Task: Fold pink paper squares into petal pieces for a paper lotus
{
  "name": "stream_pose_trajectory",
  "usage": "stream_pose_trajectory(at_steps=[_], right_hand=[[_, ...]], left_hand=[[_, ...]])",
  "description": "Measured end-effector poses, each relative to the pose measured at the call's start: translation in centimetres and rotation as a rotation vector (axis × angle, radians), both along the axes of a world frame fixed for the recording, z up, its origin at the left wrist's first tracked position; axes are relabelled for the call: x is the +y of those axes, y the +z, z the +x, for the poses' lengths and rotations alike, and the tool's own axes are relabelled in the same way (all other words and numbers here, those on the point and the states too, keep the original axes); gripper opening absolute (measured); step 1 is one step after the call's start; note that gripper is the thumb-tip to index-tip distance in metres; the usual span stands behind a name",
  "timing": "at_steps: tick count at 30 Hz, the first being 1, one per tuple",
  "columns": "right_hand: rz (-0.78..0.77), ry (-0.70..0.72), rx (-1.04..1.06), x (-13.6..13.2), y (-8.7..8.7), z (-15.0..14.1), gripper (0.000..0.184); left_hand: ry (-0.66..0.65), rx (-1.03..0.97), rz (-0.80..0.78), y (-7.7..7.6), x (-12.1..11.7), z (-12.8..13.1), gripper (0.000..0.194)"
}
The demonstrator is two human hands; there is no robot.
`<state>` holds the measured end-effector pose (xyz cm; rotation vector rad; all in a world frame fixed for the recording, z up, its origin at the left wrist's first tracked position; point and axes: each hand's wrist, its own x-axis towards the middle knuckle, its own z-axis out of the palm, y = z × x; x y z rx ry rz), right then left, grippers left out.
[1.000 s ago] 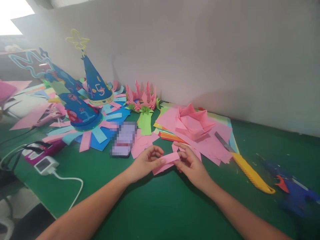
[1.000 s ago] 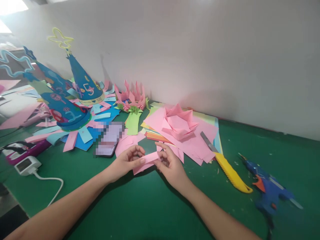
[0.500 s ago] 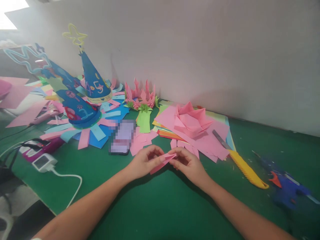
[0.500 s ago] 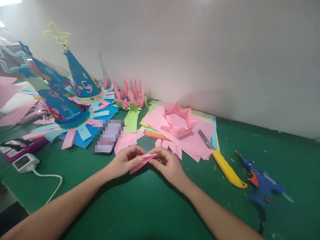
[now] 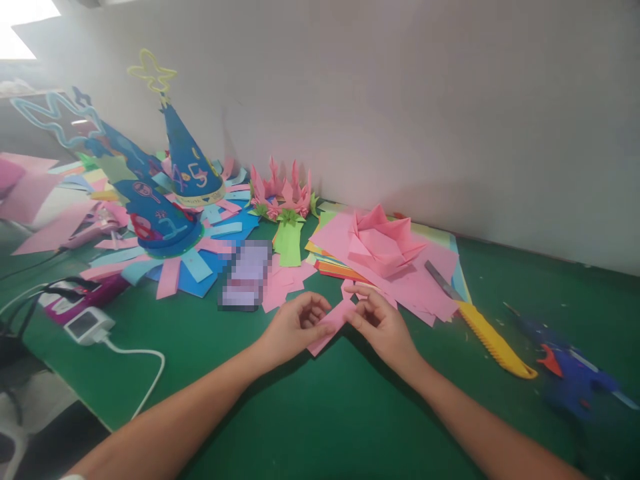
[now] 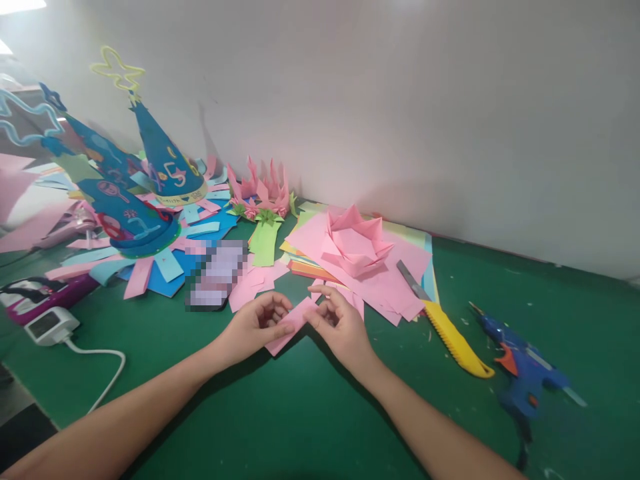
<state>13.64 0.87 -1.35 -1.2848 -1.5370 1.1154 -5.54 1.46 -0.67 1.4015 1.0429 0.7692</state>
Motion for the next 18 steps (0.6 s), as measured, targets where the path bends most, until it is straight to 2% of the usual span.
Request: stream_pose_trajectory(at_steps=[4,8,11,18], right_hand=[[-0.105,0.039,0.105,0.0,0.2,-0.2,0.035],[-0.250,0.148,0.232,-0.3,0.8,-0.6,0.035],[-0.294,0.100,0.268,-0.4,1.0,-0.8,0.039],[-0.253,0.001,0.223,-0.4,0.3,-0.7,0.040]], left_hand=[[0.063,-0.081,-0.044,0.0,0.0,0.2,0.035],[0.024,-0.123,-0.076,0.0,-0.3,0.4,0.038],[0.006,-0.146,-0.089,0.1,-0.4,0.4,0.041],[0.030,-0.217,-0.099,0.5,0.0,0.2,0.036]])
